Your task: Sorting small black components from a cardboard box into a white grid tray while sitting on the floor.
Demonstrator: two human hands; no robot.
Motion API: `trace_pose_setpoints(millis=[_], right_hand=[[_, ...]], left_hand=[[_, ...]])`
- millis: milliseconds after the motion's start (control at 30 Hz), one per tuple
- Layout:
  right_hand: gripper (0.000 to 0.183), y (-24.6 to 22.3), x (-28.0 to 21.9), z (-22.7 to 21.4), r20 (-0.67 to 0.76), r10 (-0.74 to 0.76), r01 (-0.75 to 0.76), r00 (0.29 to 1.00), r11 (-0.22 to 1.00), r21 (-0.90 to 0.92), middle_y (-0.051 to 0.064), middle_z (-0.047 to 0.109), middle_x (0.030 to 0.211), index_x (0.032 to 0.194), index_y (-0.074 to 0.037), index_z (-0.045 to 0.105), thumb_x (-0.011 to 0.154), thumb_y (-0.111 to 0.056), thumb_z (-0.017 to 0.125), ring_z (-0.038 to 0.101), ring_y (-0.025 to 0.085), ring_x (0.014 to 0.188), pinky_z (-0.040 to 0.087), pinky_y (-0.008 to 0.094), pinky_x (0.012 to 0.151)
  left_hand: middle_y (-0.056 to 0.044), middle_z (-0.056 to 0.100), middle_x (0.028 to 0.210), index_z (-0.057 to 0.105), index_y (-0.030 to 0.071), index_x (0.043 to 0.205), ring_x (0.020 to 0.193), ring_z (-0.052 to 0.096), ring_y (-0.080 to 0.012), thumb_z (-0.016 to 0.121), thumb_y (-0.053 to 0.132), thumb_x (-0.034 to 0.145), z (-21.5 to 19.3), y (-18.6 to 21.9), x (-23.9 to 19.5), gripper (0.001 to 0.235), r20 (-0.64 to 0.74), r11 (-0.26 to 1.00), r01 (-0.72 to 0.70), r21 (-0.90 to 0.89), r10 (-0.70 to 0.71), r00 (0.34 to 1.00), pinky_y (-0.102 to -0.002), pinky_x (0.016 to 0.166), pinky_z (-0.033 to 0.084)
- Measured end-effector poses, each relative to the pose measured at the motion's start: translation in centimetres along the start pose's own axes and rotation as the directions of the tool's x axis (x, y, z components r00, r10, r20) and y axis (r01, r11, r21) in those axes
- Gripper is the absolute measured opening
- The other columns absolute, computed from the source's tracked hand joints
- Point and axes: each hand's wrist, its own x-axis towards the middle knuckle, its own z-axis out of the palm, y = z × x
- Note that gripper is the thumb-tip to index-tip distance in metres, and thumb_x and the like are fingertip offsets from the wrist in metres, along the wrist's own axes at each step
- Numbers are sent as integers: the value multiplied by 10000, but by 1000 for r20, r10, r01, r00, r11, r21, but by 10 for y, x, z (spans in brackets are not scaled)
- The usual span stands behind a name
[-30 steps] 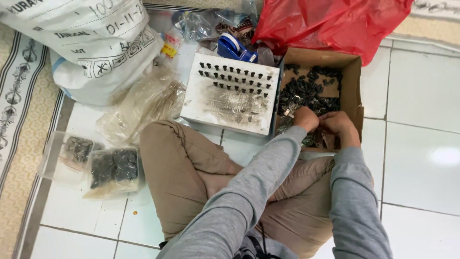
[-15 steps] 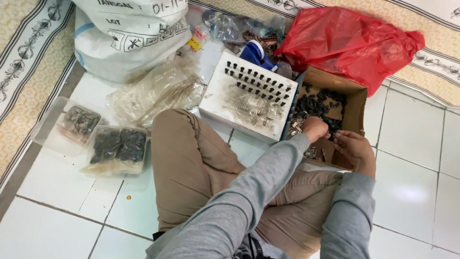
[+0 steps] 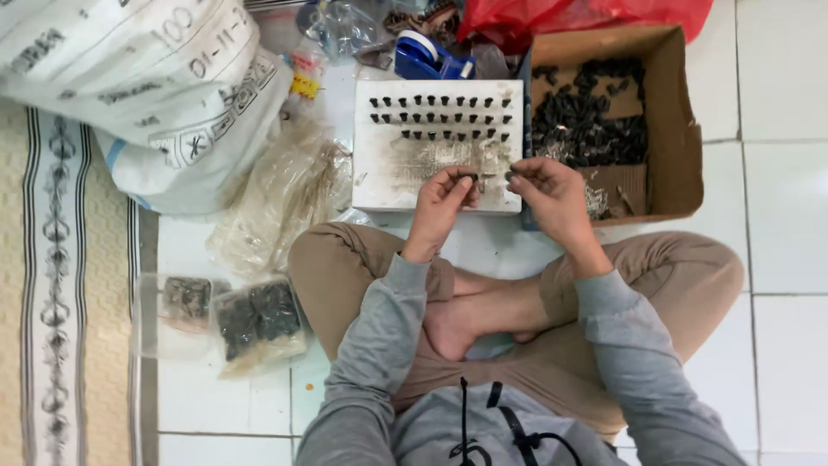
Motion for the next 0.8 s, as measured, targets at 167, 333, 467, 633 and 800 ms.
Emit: trace_pose_setpoints(millis=[167, 333, 467, 633, 800], right_hand=[[215, 31, 5, 14, -79, -22, 29, 997, 996, 80, 167, 717, 893, 1132, 77, 704, 922, 86, 745, 745, 189, 811, 641, 332, 769], [185, 29, 6, 11, -93, -41, 48, 995, 997, 68, 131, 705, 883, 1125, 76, 706, 941, 74, 728, 725, 158, 836, 613, 297, 765], [149, 25, 7, 15, -46, -76, 76, 996, 997, 11, 124, 712, 848, 1088, 61, 727, 941, 73, 739, 716, 143, 820, 596, 268, 736], [131, 6, 3, 18, -31, -109, 106, 994, 992, -71, 127, 703, 816, 1080, 64, 730, 950, 76, 734, 688, 134, 799, 573, 264, 703], [132, 16, 2, 17, -87, -123, 118, 989, 991, -57, 130, 706, 850, 1090, 68, 709, 959, 78, 726, 707, 150, 829, 586, 283, 754]], left_hand=[[-136, 718, 958, 659, -34, 1198, 813, 728, -154, 636, 61, 1029, -12, -22, 15, 195, 32, 999, 29, -23, -28, 999, -267, 714, 672], [-181, 740, 1005, 666, -45, 1212, 851, 756, -192, 680, 35, 999, -2, -41, 20, 228, 32, 995, 70, -64, -69, 997, -306, 764, 680], [-211, 749, 1000, 676, -64, 1210, 851, 767, -214, 700, 26, 988, 3, -46, 17, 241, -1, 993, 70, -99, -71, 998, -321, 765, 685], [-223, 755, 998, 697, -61, 1195, 850, 771, -219, 712, 28, 984, 7, -39, 14, 230, -29, 993, 59, -99, -62, 998, -327, 764, 688], [-245, 753, 1027, 696, -70, 1198, 854, 776, -232, 718, 28, 981, 13, -38, 12, 239, -25, 991, 41, -125, -45, 999, -334, 773, 688]])
